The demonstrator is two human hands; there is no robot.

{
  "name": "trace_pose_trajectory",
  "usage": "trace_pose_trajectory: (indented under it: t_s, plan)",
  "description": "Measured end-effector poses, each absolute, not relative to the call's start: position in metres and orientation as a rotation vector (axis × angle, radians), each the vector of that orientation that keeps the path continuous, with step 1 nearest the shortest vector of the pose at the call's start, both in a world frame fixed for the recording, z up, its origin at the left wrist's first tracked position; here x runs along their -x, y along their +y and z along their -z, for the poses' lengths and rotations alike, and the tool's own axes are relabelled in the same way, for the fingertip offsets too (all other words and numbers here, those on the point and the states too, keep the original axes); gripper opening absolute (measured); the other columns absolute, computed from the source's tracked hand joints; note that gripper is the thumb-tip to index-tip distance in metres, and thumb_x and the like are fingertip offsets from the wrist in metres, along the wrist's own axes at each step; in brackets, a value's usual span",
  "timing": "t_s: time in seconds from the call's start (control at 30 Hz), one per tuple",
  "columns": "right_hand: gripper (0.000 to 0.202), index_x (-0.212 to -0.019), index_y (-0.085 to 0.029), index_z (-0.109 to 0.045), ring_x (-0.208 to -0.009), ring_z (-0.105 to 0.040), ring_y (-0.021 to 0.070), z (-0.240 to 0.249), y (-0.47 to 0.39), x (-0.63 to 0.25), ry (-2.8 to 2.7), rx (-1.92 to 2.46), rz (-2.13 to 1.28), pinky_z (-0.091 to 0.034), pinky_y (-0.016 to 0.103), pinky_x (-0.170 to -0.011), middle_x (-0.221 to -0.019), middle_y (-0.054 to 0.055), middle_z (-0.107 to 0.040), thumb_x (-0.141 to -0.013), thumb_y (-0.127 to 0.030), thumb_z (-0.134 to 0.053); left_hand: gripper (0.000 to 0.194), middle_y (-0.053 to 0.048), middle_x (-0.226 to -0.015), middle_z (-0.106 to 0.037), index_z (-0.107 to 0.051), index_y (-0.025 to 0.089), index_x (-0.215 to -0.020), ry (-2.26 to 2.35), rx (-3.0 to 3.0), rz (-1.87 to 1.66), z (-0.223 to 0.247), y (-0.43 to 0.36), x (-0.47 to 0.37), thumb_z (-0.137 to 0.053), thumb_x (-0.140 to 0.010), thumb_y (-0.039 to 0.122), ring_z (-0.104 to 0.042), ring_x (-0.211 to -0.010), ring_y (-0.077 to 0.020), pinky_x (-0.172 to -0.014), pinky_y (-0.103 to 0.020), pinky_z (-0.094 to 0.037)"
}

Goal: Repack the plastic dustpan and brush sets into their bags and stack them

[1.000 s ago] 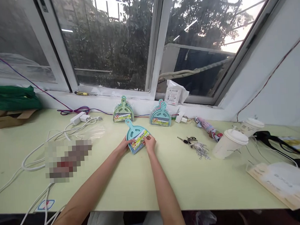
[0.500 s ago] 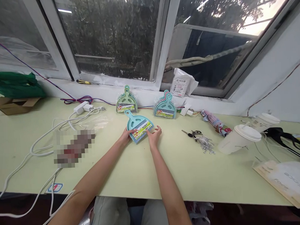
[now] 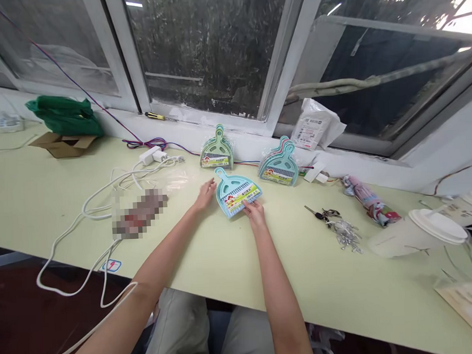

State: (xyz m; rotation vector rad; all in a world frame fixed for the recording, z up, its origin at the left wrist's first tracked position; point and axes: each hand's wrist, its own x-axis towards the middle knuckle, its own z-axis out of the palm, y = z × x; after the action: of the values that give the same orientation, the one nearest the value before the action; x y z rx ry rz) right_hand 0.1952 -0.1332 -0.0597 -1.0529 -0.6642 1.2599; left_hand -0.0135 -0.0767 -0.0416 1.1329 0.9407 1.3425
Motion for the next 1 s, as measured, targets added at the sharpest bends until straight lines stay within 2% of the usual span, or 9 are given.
trace_pose_trajectory:
  t_s: [0.07,0.13,0.2,0.3,0.4,0.5,0.6,0.77,1.0]
  plan:
    - [0.037,-0.086,-0.02,-0.065,-0.09,-0.07,0.0218,0.06,-0.133,-0.198,-0.656,1.063,-1.242,-0.06,0.034,-0.081,-0.09,0.003,-0.073,-0.054,-0.019,-0.083,0.049,-0.011,-0.153,-0.028,-0.055,0.019,-0.122,1.149,-1.292,-1.479,0.044,-0.072,0.035,-0.067,-0.075,0.025,-0.006,-0.146,-0.0278,-0.117,-0.045,-0.007]
    - [0.037,-0.086,-0.02,-0.065,-0.091,-0.07,0.022,0.06,-0.133,-0.2,-0.65,1.054,-1.238,-0.06,0.034,-0.081,-0.091,0.003,-0.073,-0.054,-0.018,-0.082,0.055,-0.011,-0.155,-0.022,-0.052,0.018,-0.126,1.362,-1.453,-1.503,0.048,-0.069,0.054,-0.067,-0.073,0.019,0.001,-0.146,-0.0276,-0.116,-0.048,-0.002]
    - [0.037,-0.086,-0.02,-0.066,-0.092,-0.069,0.0223,0.06,-0.132,-0.201,-0.645,1.041,-1.251,-0.06,0.034,-0.082,-0.091,0.004,-0.074,-0.053,-0.018,-0.082,0.049,-0.014,-0.15,-0.034,-0.057,0.018,-0.12,1.51,-1.519,-1.451,0.052,-0.066,0.067,-0.066,-0.071,0.017,-0.007,-0.145,-0.0298,-0.115,-0.05,-0.002]
    - [0.036,-0.086,-0.02,-0.067,-0.092,-0.069,0.0226,0.06,-0.131,-0.203,-0.644,1.029,-1.265,-0.06,0.035,-0.083,-0.092,0.004,-0.074,-0.053,-0.017,-0.082,0.018,-0.014,-0.127,-0.058,-0.068,0.019,-0.092,1.568,-1.676,-1.259,0.053,-0.063,0.072,-0.059,-0.077,0.023,-0.038,-0.133,-0.0315,-0.114,-0.048,-0.013]
    - [0.036,-0.087,-0.021,-0.067,-0.095,-0.069,0.0229,0.059,-0.13,-0.206,-0.654,1.022,-1.262,-0.059,0.035,-0.084,-0.092,0.003,-0.074,-0.054,-0.018,-0.082,0.027,-0.012,-0.094,-0.069,-0.065,0.02,-0.066,1.611,-1.84,-1.089,0.048,-0.064,0.065,-0.049,-0.085,0.031,-0.056,-0.109,-0.0296,-0.106,-0.043,-0.027]
    - [0.037,-0.089,-0.021,-0.067,-0.095,-0.069,0.0226,0.057,-0.13,-0.21,-0.654,1.011,-1.278,-0.06,0.034,-0.083,-0.093,0.003,-0.074,-0.054,-0.016,-0.081,0.017,-0.012,-0.079,-0.066,-0.064,0.021,-0.068,1.665,-1.819,-1.173,0.045,-0.067,0.057,-0.059,-0.08,0.032,-0.055,-0.107,-0.0314,-0.102,-0.042,-0.03]
    - [0.036,-0.087,-0.019,-0.069,-0.089,-0.07,0.0212,0.054,-0.133,-0.214,-0.668,1.014,-1.316,-0.06,0.032,-0.081,-0.091,0.004,-0.075,-0.054,-0.015,-0.081,0.02,-0.013,-0.097,-0.064,-0.066,0.022,-0.084,1.613,-1.832,-1.253,0.048,-0.068,0.054,-0.074,-0.066,0.027,-0.047,-0.117,-0.0334,-0.105,-0.044,-0.027]
    - [0.031,-0.085,-0.016,-0.07,-0.081,-0.071,0.0192,0.045,-0.141,-0.215,-0.78,1.07,-1.356,-0.059,0.029,-0.075,-0.089,0.005,-0.075,-0.056,-0.018,-0.081,0.005,-0.012,-0.107,-0.064,-0.069,0.023,-0.075,1.6,-1.859,-1.146,0.056,-0.064,0.058,-0.065,-0.073,0.023,-0.048,-0.115,-0.0329,-0.106,-0.044,-0.029]
    - [0.034,-0.087,-0.017,-0.07,-0.082,-0.07,0.0214,0.037,-0.146,-0.218,-0.844,1.07,-1.336,-0.058,0.032,-0.074,-0.09,0.005,-0.075,-0.056,-0.022,-0.082,0.016,-0.006,-0.067,-0.063,-0.062,0.024,-0.052,1.416,-1.761,-1.198,0.046,-0.064,0.063,-0.066,-0.063,0.013,-0.059,-0.094,-0.029,-0.115,-0.048,-0.014]
